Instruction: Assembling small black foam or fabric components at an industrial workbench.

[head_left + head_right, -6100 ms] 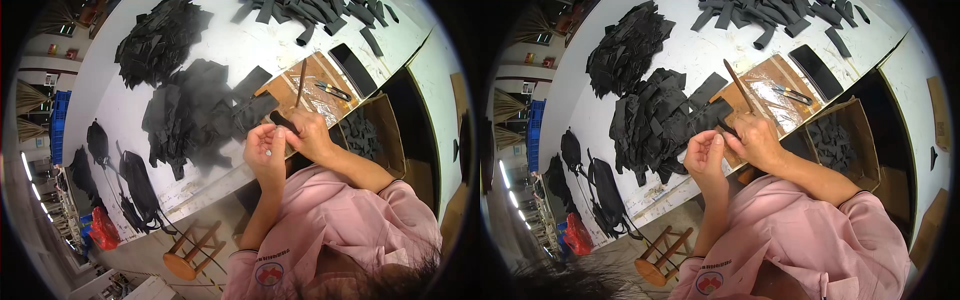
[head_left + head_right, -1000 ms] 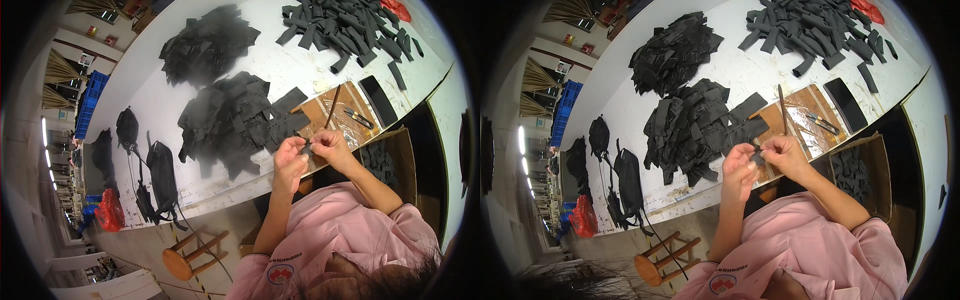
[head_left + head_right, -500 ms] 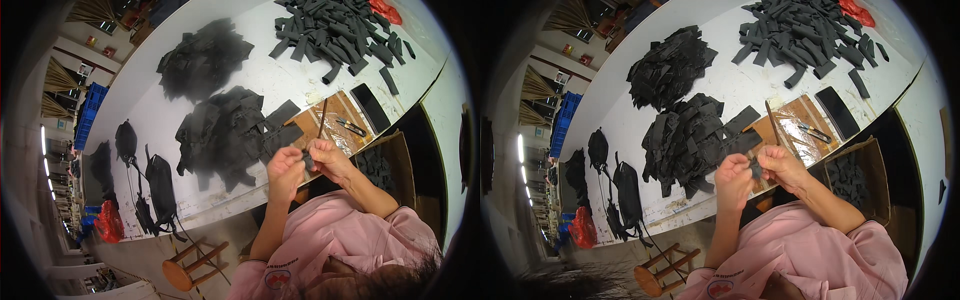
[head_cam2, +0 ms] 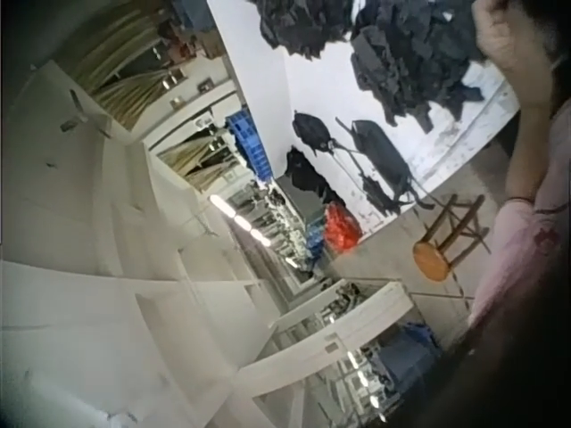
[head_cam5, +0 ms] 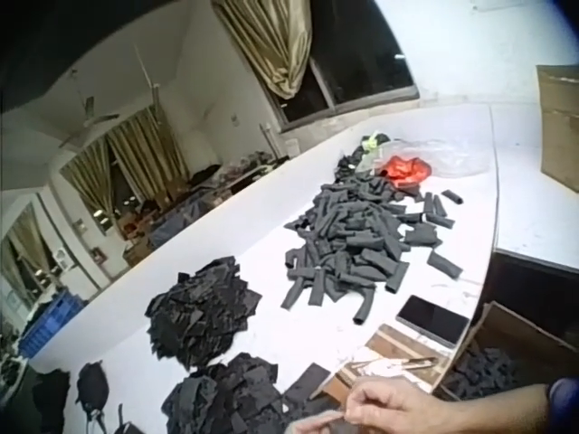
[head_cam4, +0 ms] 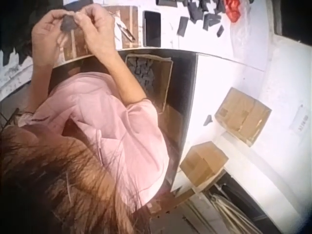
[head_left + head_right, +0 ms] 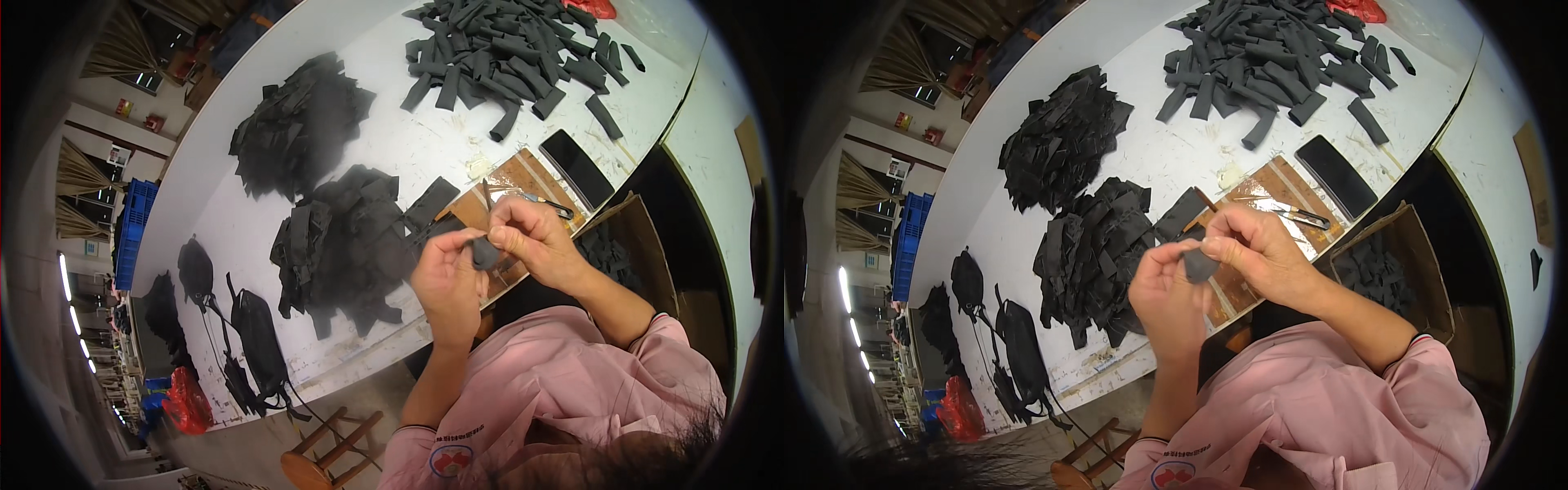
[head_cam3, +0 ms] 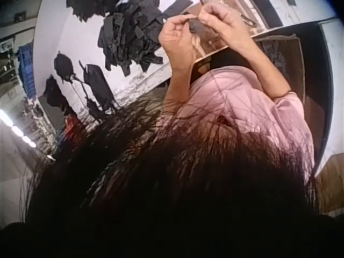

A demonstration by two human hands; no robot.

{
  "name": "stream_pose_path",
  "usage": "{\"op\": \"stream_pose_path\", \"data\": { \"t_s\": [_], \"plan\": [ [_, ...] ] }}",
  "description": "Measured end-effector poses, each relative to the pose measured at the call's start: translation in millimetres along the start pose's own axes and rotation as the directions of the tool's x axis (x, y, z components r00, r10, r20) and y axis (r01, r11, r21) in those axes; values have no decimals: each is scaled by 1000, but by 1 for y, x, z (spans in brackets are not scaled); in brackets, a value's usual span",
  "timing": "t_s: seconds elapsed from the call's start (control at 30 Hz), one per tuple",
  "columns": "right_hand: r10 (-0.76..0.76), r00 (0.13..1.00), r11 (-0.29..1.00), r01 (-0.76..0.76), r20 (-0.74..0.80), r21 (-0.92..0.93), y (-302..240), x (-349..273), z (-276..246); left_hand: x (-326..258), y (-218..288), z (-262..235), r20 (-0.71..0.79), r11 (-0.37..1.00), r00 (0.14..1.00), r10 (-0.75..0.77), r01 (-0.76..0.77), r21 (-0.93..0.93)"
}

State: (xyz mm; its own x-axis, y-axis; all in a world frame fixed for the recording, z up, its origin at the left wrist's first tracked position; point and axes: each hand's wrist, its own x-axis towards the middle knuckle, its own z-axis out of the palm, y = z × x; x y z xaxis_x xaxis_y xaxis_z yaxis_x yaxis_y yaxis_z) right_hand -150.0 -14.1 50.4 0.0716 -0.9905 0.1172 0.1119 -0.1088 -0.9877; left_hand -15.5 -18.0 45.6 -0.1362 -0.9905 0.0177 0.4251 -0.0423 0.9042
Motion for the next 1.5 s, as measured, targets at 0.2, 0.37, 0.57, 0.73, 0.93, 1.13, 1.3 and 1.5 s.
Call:
{"op": "stream_pose_path", "data": {
  "t_s": [0.2, 0.37, 0.57, 0.73, 0.93, 1.13, 1.3, 1.5],
  "plan": [
    [-53, 993, 997, 47, 101, 63, -47, 33, -13, 32, 39, 19, 560, 432, 806, -193, 582, -689],
    [197, 957, 952, -239, 214, 193, -1, 57, -38, 65, 16, 11, 642, 61, 714, -280, 681, -730],
    [330, 911, 901, -382, 248, 205, 29, 54, -40, 60, -19, -12, 335, 298, 763, -553, 556, -776],
    [194, 913, 955, -259, 358, 143, 2, 75, -34, 66, -9, -2, 492, -193, 833, -254, 455, -870],
    [298, 893, 875, -396, 336, 277, 39, 57, -45, 51, -41, -18, 372, 299, 834, -406, 507, -809],
    [127, 904, 947, -232, 407, 221, 22, 68, -50, 37, 0, 25, 211, 996, 977, 29, -12, -83],
    [218, 878, 907, -344, 427, 244, 59, 56, -45, 33, -32, -8, 303, 814, 899, -317, 422, -400],
    [205, 911, 944, -281, 357, 173, 60, 60, -50, 40, -25, 8, 96, 872, 970, 224, -244, 425]
  ]
}}
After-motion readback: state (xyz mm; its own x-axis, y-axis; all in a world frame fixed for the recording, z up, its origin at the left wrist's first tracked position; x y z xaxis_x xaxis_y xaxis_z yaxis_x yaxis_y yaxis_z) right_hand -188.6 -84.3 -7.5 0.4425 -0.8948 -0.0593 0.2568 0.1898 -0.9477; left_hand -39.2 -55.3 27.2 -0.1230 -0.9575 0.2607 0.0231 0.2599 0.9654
